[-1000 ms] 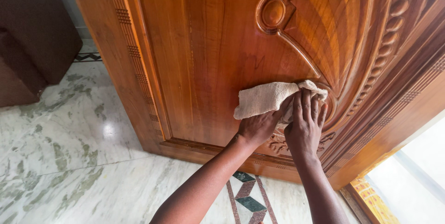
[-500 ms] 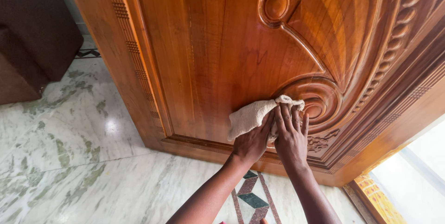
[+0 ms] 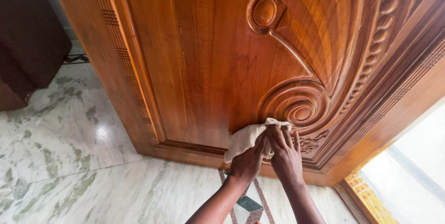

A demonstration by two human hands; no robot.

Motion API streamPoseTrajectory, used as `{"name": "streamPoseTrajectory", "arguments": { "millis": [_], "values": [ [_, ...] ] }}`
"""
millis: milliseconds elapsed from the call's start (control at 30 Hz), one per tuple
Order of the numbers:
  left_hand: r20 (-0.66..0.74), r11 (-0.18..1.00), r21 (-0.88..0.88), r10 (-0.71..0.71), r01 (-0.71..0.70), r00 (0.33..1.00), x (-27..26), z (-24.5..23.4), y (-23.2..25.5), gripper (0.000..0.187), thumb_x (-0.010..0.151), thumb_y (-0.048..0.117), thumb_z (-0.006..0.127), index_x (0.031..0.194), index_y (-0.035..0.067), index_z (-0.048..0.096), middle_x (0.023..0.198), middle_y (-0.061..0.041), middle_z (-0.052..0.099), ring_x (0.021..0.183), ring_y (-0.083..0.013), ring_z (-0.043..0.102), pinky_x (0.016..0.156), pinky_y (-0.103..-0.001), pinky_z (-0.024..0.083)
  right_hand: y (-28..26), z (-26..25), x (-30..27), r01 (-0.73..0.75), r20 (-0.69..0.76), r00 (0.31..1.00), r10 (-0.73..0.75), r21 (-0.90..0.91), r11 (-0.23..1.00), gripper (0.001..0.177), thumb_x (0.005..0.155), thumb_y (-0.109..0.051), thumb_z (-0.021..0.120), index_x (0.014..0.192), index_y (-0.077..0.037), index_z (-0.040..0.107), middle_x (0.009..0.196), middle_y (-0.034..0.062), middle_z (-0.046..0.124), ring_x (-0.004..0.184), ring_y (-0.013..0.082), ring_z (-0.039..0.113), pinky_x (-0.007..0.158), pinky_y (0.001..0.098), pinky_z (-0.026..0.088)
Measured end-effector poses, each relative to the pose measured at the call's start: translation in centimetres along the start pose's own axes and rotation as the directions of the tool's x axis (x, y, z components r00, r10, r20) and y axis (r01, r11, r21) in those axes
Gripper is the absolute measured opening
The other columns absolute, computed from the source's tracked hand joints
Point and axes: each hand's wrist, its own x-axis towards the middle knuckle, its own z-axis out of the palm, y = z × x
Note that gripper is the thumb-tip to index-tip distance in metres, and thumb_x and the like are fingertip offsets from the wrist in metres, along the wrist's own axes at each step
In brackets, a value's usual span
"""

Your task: The person wipes a carved wooden door with a cloth, moving the cloth across the ornate circular designs and flat panels.

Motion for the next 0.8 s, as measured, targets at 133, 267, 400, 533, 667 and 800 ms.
{"name": "streamPoseTrajectory", "arguments": {
  "millis": [133,267,400,533,667,800],
  "values": [
    [-0.063,0.997,0.006,0.082,-0.082,0.995,-0.6,0.5,0.6,0.070,0.091,0.013,0.063,0.156,0.004,0.038,0.160,-0.012,0.042,0.142,-0.0305,0.047,0.116,-0.044,0.039,1.2,0.4,-0.7,0.012,-0.115,0.993,-0.004,0.069,0.998,0.068,0.077,0.004,0.061,0.142,-0.014,0.057,0.145,0.0063,0.054,0.140,0.0286,0.046,0.121,0.0484,0.031],
    [-0.043,0.998,0.001,0.065,-0.065,0.997,-0.1,0.4,0.8,0.068,0.096,0.011,0.062,0.159,0.005,0.038,0.163,-0.010,0.041,0.146,-0.0277,0.042,0.120,-0.042,0.034,1.8,-0.1,-0.7,-0.057,-0.120,0.991,0.066,0.074,0.996,0.072,0.071,0.004,0.061,0.141,-0.015,0.058,0.144,0.0072,0.054,0.139,0.0303,0.046,0.120,0.0465,0.034],
    [-0.112,0.997,-0.010,0.079,-0.080,0.991,3.3,-0.6,0.9,0.060,0.103,0.015,0.058,0.160,0.008,0.040,0.159,-0.009,0.047,0.141,-0.0278,0.048,0.117,-0.042,0.039,2.2,-1.2,1.1,0.035,-0.216,0.976,-0.022,0.057,0.998,0.079,0.070,0.004,0.062,0.147,-0.014,0.054,0.147,0.0075,0.052,0.140,0.0310,0.045,0.122,0.0492,0.032],
    [-0.142,0.991,0.098,0.104,-0.091,0.984,6.5,-2.8,1.6,0.061,0.100,0.009,0.053,0.160,0.009,0.042,0.156,-0.008,0.052,0.138,-0.0292,0.051,0.115,-0.043,0.041,2.6,-2.8,3.2,0.027,-0.225,0.974,-0.019,0.034,0.999,0.081,0.073,0.001,0.064,0.151,-0.016,0.052,0.149,0.0065,0.050,0.141,0.0318,0.044,0.122,0.0539,0.026],
    [-0.277,0.972,0.147,0.221,-0.186,0.935,8.8,-5.0,3.0,0.063,0.095,0.007,0.055,0.157,0.009,0.043,0.155,-0.008,0.051,0.141,-0.0303,0.050,0.118,-0.046,0.040,3.5,-4.0,4.4,-0.034,-0.225,0.974,0.029,-0.016,0.999,0.081,0.075,0.003,0.064,0.151,-0.020,0.053,0.152,0.0037,0.050,0.147,0.0294,0.041,0.125,0.0561,0.021],
    [-0.325,0.958,0.162,0.277,-0.236,0.904,10.7,-5.7,4.3,0.063,0.095,0.005,0.053,0.157,0.010,0.043,0.158,-0.008,0.050,0.143,-0.0298,0.050,0.120,-0.045,0.040,4.6,-4.7,4.7,-0.057,-0.294,0.954,0.056,0.006,0.998,0.076,0.080,0.004,0.063,0.150,-0.023,0.054,0.158,0.0033,0.048,0.152,0.0295,0.037,0.127,0.0559,0.019]
  ]
}}
